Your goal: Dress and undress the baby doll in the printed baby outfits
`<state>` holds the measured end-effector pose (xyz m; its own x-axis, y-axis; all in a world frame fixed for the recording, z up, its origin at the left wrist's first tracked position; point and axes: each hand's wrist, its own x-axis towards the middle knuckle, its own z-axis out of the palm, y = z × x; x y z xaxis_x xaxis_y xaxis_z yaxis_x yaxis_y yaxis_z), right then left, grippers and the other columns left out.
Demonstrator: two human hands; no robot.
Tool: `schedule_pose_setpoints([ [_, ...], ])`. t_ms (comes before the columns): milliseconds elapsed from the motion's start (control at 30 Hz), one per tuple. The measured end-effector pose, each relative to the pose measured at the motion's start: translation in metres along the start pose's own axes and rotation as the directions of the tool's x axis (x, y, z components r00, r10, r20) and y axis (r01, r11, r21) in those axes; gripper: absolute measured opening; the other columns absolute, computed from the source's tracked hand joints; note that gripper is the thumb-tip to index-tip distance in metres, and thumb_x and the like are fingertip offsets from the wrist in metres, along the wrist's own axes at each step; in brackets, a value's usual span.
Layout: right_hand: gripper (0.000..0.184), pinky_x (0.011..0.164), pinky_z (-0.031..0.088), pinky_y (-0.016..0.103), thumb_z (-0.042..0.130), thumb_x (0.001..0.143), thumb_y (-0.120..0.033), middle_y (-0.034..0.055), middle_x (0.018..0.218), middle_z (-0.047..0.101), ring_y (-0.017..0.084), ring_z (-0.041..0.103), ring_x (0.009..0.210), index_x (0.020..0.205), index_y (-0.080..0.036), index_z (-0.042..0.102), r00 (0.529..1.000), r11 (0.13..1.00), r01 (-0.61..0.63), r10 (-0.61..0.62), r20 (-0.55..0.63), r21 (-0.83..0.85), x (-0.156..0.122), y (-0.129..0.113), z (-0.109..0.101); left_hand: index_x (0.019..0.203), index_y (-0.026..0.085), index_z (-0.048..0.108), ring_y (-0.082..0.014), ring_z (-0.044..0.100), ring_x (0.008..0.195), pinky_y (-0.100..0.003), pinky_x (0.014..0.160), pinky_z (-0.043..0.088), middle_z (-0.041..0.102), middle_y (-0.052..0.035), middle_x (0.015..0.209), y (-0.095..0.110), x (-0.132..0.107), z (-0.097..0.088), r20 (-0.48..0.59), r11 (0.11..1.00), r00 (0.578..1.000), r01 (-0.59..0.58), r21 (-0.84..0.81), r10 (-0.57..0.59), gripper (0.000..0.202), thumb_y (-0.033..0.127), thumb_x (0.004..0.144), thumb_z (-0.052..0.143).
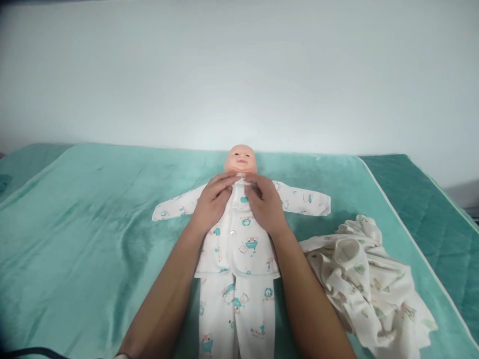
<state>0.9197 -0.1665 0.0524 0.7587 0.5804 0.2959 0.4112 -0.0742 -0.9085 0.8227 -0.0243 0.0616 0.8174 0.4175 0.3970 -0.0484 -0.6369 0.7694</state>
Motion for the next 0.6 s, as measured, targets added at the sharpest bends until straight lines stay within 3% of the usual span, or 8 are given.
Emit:
schedule_pose_setpoints([
  [100, 0.034, 0.11, 0.046, 0.045, 0.054, 0.096, -0.03, 0.0038, 0.134, 0.064, 0.023, 0.056, 0.128, 0.13, -0.029, 0.062, 0.999, 1.0, -0.009, 0.01, 0.047, -0.006, -0.0001, -0.0012, -0.0008, 0.12, 0.032, 0.074, -0.018, 0.058, 0.13, -0.039, 0.114, 0.046, 0.066, -0.0002, 0.137, 0.0017, 0.0001, -0.0016, 0.043, 0.999, 0.999, -0.015, 0.031, 0.013, 0.044, 0.013, 0.096, 0.042],
  [267, 0.04, 0.114, 0.041, 0.045, 0.051, 0.099, -0.028, 0.0032, 0.143, 0.059, 0.023, 0.052, 0.134, 0.138, -0.03, 0.056, 0.982, 0.991, 0.12, -0.11, 0.154, -0.055, 0.0013, -0.0034, -0.0034, 0.119, 0.032, 0.074, -0.0206, 0.054, 0.135, -0.044, 0.116, 0.043, 0.061, -0.0007, 0.142, 0.0038, -0.0002, -0.0034, 0.097, 0.996, 0.995, -0.016, 0.086, 0.008, 0.046, 0.011, 0.096, 0.04],
  [400, 0.038, 0.111, 0.042, 0.047, 0.053, 0.098, -0.029, 0.0042, 0.138, 0.061, 0.024, 0.053, 0.131, 0.135, -0.031, 0.057, 0.987, 0.989, 0.118, -0.108, 0.119, -0.087, 0.0, -0.0019, -0.003, 0.123, 0.032, 0.072, -0.0195, 0.055, 0.134, -0.043, 0.116, 0.043, 0.063, -0.0011, 0.14, 0.004, 0.0007, -0.0026, 0.074, 0.998, 0.997, -0.022, 0.06, 0.018, 0.048, 0.01, 0.095, 0.04],
  [600, 0.032, 0.094, 0.051, 0.039, 0.056, 0.096, -0.032, 0.0036, 0.13, 0.062, 0.022, 0.056, 0.121, 0.128, -0.031, 0.058, 0.997, 0.999, 0.046, -0.047, 0.06, 0.015, -0.0025, -0.0016, -0.0006, 0.118, 0.03, 0.073, -0.0184, 0.059, 0.13, -0.04, 0.114, 0.046, 0.069, -0.0009, 0.134, 0.0015, 0.0015, -0.0005, 0.007, 0.999, 0.999, -0.042, -0.011, 0.042, 0.041, 0.012, 0.095, 0.045],
])
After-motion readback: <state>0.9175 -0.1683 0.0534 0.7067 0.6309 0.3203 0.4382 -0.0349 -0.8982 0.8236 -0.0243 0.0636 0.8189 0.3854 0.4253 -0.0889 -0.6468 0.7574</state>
